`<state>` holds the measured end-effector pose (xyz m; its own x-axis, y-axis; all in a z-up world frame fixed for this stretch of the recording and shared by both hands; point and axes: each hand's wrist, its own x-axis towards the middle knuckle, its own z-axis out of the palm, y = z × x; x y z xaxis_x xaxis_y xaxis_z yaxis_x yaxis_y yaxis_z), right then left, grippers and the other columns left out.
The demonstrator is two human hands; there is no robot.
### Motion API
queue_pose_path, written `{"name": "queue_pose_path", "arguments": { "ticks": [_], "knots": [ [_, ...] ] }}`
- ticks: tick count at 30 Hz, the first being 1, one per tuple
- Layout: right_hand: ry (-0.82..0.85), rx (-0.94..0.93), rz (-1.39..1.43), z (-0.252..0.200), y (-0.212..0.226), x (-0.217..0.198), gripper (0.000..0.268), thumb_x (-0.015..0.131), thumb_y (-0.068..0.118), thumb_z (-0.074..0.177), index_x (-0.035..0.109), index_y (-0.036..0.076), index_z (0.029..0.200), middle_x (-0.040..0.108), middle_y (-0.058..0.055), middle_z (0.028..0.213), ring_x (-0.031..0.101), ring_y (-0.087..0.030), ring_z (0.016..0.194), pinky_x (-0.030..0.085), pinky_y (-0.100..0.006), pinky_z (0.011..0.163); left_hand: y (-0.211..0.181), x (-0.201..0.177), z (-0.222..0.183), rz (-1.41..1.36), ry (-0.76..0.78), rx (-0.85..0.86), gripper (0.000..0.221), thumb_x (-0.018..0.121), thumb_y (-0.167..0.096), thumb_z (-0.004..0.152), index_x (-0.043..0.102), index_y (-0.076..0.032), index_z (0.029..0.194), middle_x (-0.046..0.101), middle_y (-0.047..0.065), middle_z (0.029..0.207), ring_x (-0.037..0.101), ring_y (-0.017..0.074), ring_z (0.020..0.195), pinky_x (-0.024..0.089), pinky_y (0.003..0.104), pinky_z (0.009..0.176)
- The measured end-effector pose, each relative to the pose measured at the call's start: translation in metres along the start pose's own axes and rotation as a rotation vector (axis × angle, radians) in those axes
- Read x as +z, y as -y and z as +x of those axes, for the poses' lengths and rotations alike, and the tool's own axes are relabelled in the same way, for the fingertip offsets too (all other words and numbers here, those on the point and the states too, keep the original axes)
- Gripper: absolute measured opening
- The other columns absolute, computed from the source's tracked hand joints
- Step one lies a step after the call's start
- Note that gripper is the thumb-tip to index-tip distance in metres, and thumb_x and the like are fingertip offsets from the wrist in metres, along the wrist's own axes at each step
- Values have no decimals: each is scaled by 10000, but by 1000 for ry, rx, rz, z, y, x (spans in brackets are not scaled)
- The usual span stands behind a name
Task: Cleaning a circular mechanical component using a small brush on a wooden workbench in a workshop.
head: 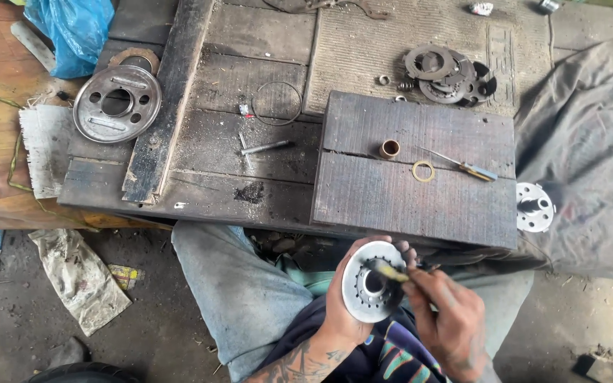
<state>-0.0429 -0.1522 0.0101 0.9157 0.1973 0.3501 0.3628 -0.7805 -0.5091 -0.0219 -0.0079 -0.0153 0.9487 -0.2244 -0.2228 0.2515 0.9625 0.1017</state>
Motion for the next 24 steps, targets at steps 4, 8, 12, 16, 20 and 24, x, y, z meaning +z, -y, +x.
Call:
{"name": "queue_pose_path", "arguments": {
  "ticks": [4,8,12,16,20,24],
  "knots": [
    [2,135,-5,4,-3,-9,218,631,157,981,694,45,1157,722,-77,926,684,-218,736,516,-339,712,-2,9,-3,284,34,71,400,412,-235,1044,616,52,1234,671,258,1217,635,342,1195,476,408,1095],
    [0,-16,65,6,8,-9,155,675,122,938,669,83,1088,638,-40,797,579,-208,595,458,-352,570,5,9,-3,224,26,13,348,480,-205,1034,607,48,1235,675,263,1208,666,366,1126,502,459,1078],
    [-65,90,-27,14,8,-15,200,650,149,975,680,2,1109,724,-122,934,681,-263,699,518,-381,628,9,-14,-6,566,-131,130,395,425,-258,1053,637,20,1236,694,138,1181,634,192,1118,469,293,1014],
    [-19,-129,31,2,24,-16,243,692,213,940,693,67,1135,724,-70,930,703,-235,688,544,-369,571,7,5,-12,302,-109,-39,315,533,-98,933,635,30,1203,691,249,1134,679,393,1044,551,470,990],
    [-21,-23,42,1,25,-19,209,624,192,984,666,65,1145,641,-37,797,611,-220,591,476,-366,521,8,3,-12,339,-115,4,356,487,-157,984,638,54,1228,688,249,1213,654,317,1108,509,399,1033],
    [-43,83,21,5,15,-20,223,660,172,965,677,74,1165,670,-46,795,622,-209,582,483,-376,520,7,-1,-9,528,-142,66,383,457,-204,1039,681,60,1203,720,207,1235,665,270,1170,495,346,1068]
  ]
}}
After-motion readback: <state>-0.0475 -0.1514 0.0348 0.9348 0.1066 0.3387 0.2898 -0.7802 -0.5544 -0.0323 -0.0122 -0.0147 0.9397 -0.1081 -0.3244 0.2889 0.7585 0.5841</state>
